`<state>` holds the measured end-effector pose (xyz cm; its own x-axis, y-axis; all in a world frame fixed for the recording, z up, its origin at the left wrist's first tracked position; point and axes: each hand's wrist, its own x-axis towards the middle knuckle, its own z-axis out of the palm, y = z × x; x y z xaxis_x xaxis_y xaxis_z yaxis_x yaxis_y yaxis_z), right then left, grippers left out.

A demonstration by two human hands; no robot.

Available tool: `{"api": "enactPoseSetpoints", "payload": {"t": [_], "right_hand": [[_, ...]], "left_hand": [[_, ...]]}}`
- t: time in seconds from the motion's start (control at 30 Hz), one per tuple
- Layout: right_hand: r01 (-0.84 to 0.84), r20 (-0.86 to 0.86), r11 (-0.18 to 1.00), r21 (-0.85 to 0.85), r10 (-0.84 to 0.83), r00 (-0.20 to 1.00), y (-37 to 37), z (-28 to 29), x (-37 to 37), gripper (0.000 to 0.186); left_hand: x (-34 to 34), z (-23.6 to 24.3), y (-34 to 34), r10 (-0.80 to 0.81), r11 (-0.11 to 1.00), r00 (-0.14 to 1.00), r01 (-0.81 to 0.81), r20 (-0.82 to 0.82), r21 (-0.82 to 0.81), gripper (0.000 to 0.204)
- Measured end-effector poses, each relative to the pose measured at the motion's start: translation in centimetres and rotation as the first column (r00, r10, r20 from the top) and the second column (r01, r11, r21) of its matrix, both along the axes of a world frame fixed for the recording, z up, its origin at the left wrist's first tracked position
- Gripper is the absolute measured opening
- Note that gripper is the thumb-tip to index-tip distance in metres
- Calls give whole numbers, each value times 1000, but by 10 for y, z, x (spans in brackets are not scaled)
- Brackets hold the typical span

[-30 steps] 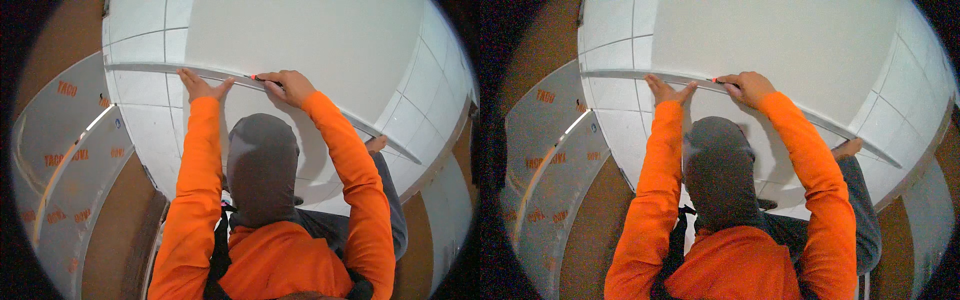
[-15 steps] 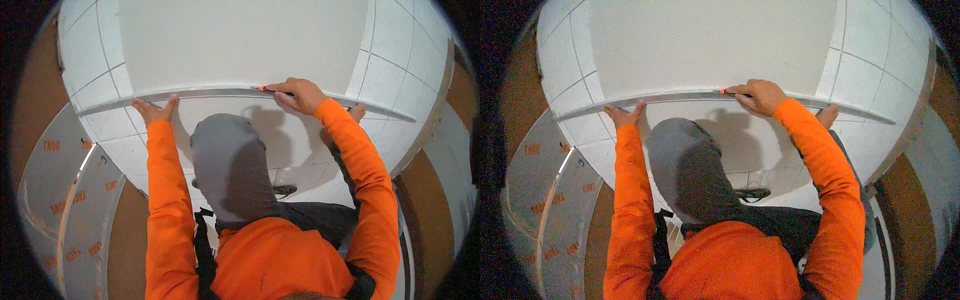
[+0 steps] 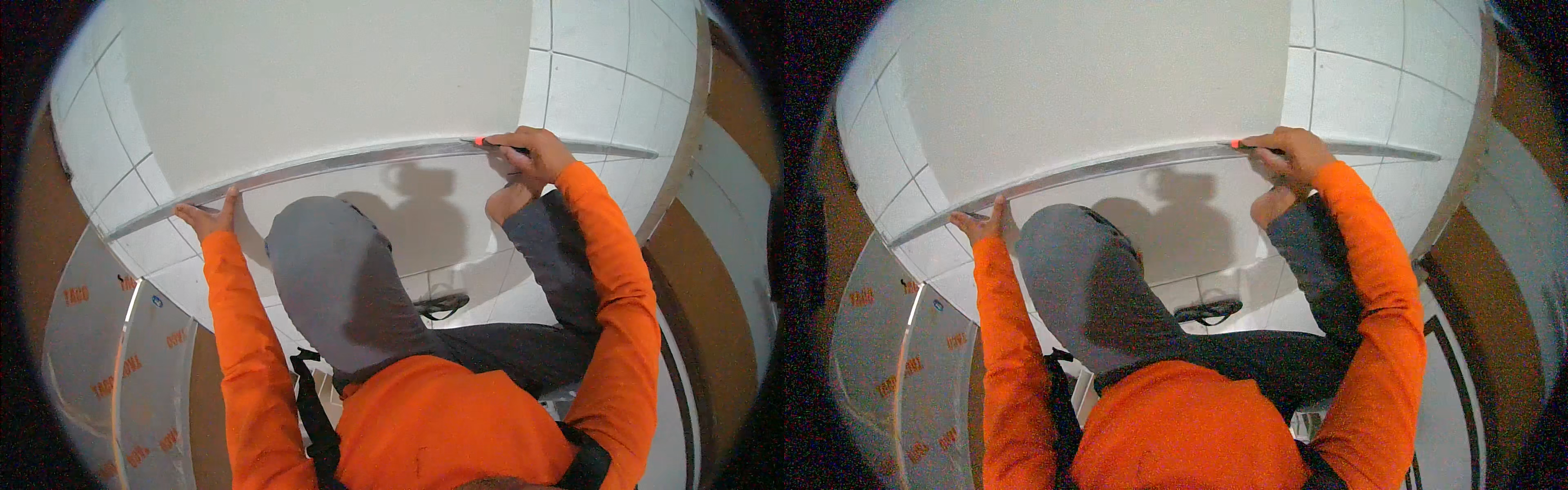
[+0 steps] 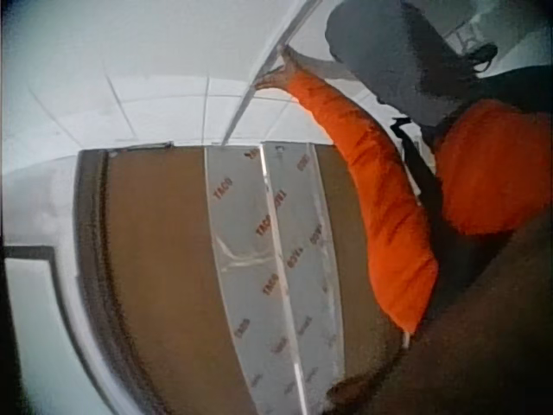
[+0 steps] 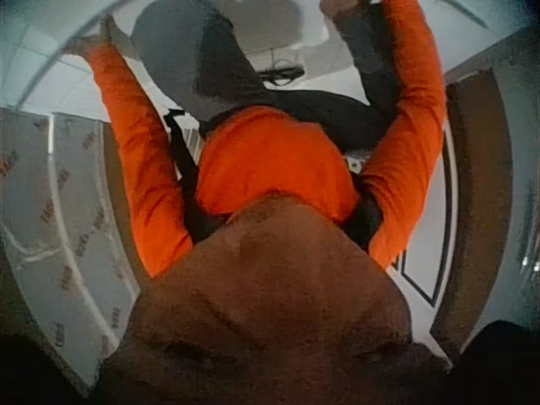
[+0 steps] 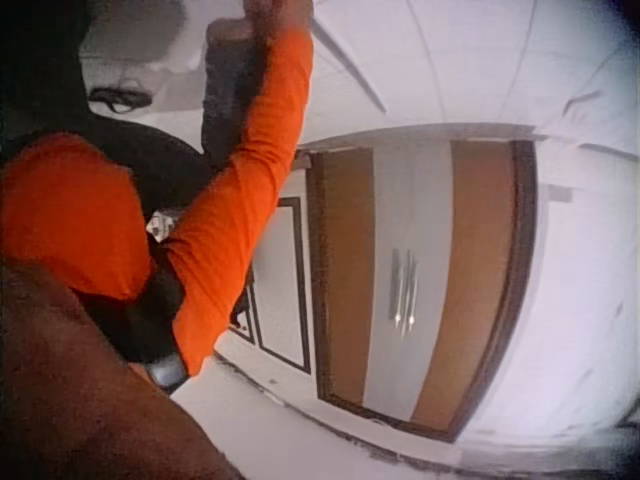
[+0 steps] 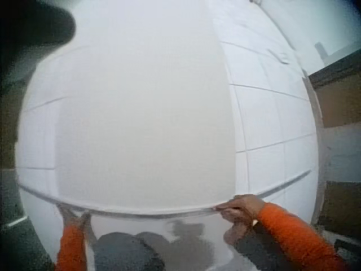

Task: The person uses a measuring tape to mark lengths on a large board, then applies a metal trim strip and scores the board with a utility knife.

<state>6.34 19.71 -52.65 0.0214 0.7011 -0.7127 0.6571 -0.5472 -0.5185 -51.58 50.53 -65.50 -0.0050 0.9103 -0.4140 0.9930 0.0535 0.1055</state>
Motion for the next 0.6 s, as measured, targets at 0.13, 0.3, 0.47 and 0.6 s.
{"api": "enactPoseSetpoints", "payload": {"t": [0.13, 0.3, 0.47, 0.6], "right_hand": [[-19, 61, 999, -35, 21, 998, -23, 5, 30, 33], [-55, 177, 995, -79, 68, 982, -41, 14, 59, 33], [-49, 361, 993, -112, 86, 929, -46, 33, 89, 31], [81, 198, 996, 34, -86, 977, 1, 35, 60, 28]], "left_hand": [[-1, 0, 0, -8, 1000, 1000, 8, 23, 3, 156], [-12, -9, 5, -39, 999, 999, 39, -5, 8, 156], [-7, -8, 2, 5, 1000, 1000, -5, 25, -19, 159], [-16, -8, -3, 68, 997, 981, -71, 183, 9, 162]]}}
